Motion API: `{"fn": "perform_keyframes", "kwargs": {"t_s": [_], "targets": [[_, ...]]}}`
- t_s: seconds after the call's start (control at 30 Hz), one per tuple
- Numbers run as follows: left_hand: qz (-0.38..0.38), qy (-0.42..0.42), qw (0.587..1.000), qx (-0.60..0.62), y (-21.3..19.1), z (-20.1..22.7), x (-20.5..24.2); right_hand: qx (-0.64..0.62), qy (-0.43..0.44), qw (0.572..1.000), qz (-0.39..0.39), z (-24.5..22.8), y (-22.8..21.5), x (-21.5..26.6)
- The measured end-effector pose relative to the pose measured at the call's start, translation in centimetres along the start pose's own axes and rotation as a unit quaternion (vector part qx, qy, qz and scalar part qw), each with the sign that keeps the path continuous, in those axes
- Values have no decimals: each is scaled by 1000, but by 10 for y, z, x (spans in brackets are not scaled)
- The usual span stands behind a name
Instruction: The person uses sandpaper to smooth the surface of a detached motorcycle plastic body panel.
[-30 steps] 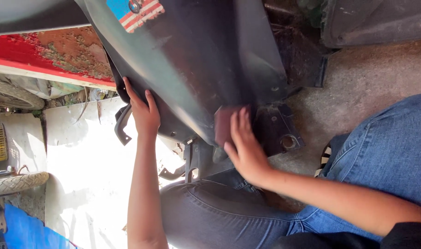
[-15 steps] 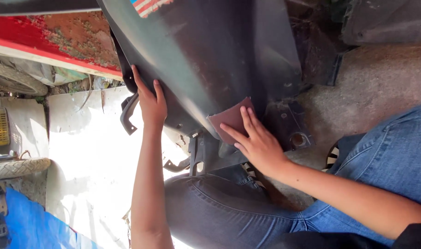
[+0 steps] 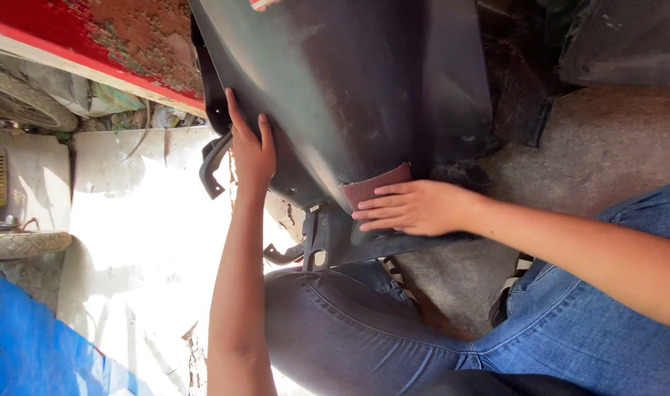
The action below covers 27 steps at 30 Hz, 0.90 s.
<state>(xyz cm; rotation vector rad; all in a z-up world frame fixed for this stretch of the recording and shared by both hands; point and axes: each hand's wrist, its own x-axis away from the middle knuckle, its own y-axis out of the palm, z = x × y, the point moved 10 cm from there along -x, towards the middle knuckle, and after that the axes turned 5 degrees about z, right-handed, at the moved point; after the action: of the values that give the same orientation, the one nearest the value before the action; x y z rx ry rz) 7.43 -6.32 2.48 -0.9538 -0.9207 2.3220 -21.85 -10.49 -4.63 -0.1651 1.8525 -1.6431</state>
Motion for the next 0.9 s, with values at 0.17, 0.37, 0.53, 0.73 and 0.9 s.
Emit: {"fn": "perform_keyframes", "kwargs": {"t_s": [0.17,0.37,0.53,0.73,0.9], "targets": [[-4,-6,1000,3,-1,7,4,-17,47,998,40,16,-22,-7],[-14,-10,1000,-6,-3,14,-1,-131,26,989,60,19,-26,-5],[-21,-28,999,0,2,7,0,-37,87,995,20,21,-20,-2],[-16,-16,1000,-14,0,16,0,-188,41,981,-10,14,-12,-11],[-5,-11,1000,-8,-4,13,-1,-185,89,979,19,-9,-8,-13]]}}
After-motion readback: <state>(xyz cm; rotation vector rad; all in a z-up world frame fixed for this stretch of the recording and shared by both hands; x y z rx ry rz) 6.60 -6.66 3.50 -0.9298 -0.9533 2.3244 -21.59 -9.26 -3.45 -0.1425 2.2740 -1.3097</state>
